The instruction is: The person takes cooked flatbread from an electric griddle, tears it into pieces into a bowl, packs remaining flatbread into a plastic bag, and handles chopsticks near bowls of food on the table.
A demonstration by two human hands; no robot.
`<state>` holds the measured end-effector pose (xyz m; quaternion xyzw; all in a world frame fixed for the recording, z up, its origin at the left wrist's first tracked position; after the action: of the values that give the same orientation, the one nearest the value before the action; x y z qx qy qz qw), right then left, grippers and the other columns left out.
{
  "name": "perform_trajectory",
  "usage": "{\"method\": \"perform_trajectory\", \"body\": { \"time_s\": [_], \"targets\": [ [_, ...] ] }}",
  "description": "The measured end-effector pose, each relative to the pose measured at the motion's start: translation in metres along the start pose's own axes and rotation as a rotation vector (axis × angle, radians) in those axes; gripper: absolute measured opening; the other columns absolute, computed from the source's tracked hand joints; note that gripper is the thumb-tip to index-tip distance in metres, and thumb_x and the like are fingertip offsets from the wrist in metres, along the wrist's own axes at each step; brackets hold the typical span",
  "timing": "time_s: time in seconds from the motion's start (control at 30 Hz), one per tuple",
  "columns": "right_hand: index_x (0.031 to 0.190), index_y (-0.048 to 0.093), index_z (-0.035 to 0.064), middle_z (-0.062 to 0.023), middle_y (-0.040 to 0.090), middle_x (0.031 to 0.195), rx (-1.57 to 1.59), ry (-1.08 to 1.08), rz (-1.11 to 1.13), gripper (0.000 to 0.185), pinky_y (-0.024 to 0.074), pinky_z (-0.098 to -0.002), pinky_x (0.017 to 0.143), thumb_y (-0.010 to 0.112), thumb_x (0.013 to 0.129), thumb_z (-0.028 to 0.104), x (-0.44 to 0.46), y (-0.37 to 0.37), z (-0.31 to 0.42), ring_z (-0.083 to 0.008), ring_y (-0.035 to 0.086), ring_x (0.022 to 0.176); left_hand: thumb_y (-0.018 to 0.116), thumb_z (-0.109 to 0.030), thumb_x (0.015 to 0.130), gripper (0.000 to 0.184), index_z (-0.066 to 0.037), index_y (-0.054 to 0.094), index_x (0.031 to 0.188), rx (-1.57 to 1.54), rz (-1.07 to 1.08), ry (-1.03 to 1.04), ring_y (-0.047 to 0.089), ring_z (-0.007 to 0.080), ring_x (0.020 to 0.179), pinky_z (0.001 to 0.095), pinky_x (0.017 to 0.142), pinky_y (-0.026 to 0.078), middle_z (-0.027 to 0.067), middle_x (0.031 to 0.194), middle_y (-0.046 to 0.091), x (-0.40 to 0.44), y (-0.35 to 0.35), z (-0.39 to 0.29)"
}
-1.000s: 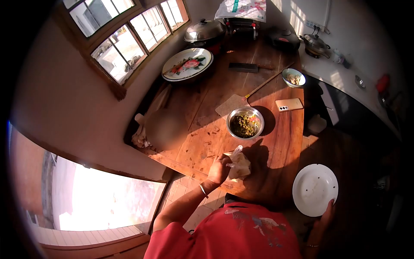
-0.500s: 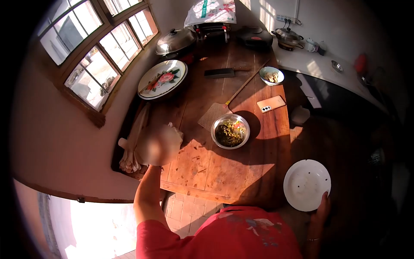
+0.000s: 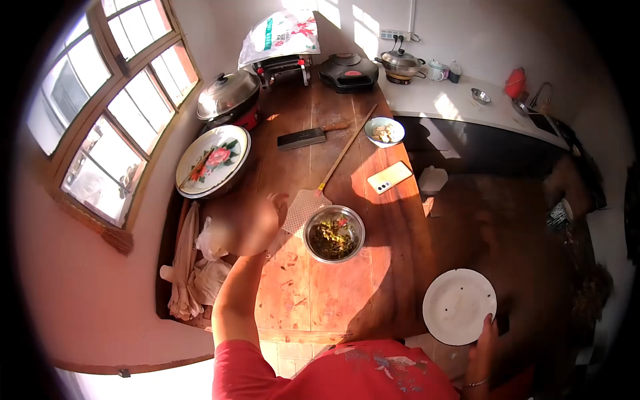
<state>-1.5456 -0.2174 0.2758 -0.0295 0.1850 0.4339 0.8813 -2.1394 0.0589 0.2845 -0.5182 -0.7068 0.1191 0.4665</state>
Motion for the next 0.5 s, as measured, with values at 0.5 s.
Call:
{"method": "perform_trajectory", "body": {
  "time_s": [0.5],
  "targets": [
    [0.124, 0.041, -0.0029, -0.0163, 0.052, 0.118, 0.07, -0.044, -0.164, 0.042, 0.0442, -0.036, 0.087, 0.043, 0.093, 0.026, -0.041, -0.038, -0.021, -0.0269, 0.053, 0.105, 0.055, -0.022, 0.081, 0.027, -0.01, 0.063, 0.104, 0.238, 0.658, -0.088, 0.052, 0.0324, 0.102, 0.0411, 0.088, 0.042, 0.0152, 0.104, 0.059, 0.065, 0.171, 0.004]
  ]
}}
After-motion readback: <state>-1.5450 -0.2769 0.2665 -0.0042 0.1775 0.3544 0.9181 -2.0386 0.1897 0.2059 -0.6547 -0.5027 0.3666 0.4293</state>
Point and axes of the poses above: each hand's wrist, its own x-axis towards the middle knuckle, its own y-axis out of the palm, z = x × y, the point moved 9 cm from there along x, towards the middle knuckle
